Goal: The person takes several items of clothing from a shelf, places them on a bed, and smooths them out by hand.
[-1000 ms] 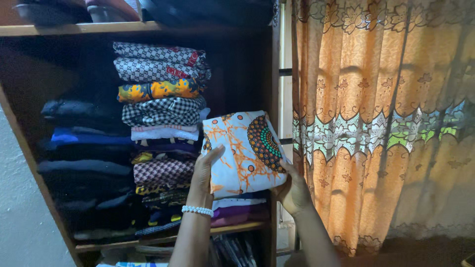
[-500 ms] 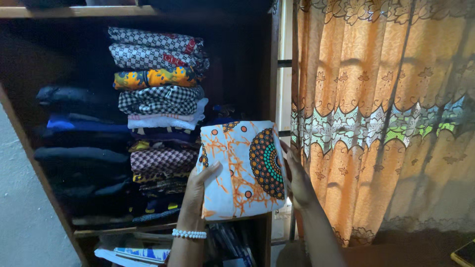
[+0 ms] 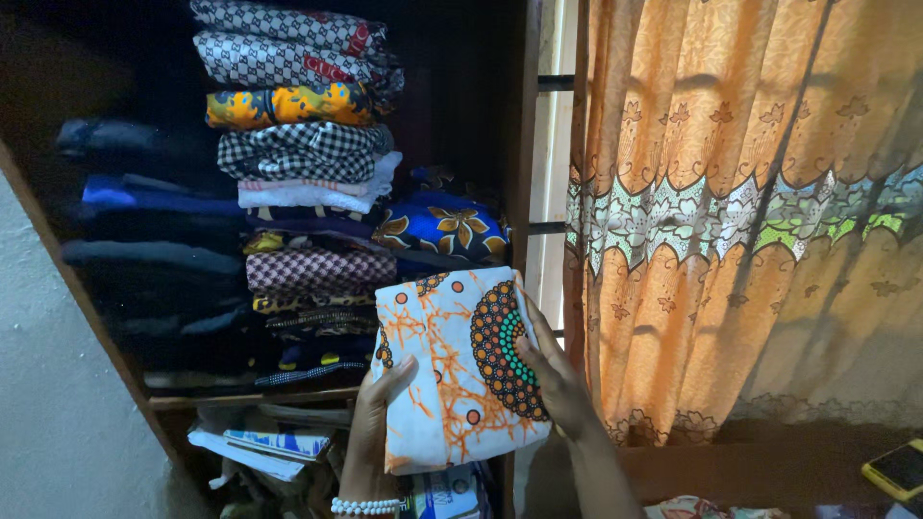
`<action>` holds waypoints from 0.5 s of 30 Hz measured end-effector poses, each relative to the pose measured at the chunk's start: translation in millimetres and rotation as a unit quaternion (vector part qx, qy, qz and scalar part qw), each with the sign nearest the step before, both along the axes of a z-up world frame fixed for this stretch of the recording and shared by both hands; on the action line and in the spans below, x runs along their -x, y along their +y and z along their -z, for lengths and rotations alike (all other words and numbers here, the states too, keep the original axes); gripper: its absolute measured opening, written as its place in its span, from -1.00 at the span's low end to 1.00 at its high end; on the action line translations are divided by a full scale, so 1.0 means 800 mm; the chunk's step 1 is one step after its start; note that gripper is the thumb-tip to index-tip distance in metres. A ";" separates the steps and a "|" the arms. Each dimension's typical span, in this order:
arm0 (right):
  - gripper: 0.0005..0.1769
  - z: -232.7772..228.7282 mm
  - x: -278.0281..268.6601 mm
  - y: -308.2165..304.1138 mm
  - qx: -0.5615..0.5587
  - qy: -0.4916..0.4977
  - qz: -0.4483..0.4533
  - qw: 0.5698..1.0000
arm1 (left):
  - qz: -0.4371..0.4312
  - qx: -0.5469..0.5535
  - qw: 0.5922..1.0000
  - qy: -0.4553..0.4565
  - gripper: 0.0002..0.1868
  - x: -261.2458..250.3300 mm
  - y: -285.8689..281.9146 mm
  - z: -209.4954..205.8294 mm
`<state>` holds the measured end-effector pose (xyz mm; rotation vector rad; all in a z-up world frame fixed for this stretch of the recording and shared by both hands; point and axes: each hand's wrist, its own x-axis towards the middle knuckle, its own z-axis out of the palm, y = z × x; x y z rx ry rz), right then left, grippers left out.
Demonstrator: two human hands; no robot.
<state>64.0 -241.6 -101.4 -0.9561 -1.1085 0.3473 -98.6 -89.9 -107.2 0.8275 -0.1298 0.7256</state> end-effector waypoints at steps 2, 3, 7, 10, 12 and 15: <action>-0.12 0.014 -0.001 -0.005 0.010 0.019 -0.001 1.000 | -0.020 0.021 0.999 0.025 -0.44 0.000 -0.002 0.019; -0.12 0.023 -0.003 -0.008 0.017 0.035 -0.002 0.999 | -0.021 0.024 0.999 0.028 -0.44 0.000 -0.003 0.029; -0.13 0.058 -0.006 -0.023 0.041 0.011 0.019 0.999 | -0.038 0.037 0.996 0.078 -0.46 -0.001 -0.010 0.067; -0.14 0.082 -0.007 -0.034 0.066 0.030 0.074 0.995 | -0.030 0.052 0.994 0.095 -0.47 -0.006 -0.014 0.095; -0.11 0.098 -0.005 -0.047 0.085 0.049 0.061 0.993 | -0.020 0.063 0.992 0.107 -0.48 -0.008 -0.023 0.119; -0.08 0.122 0.003 -0.068 0.073 0.101 0.009 0.992 | -0.018 0.092 0.989 0.110 -0.48 -0.008 -0.044 0.152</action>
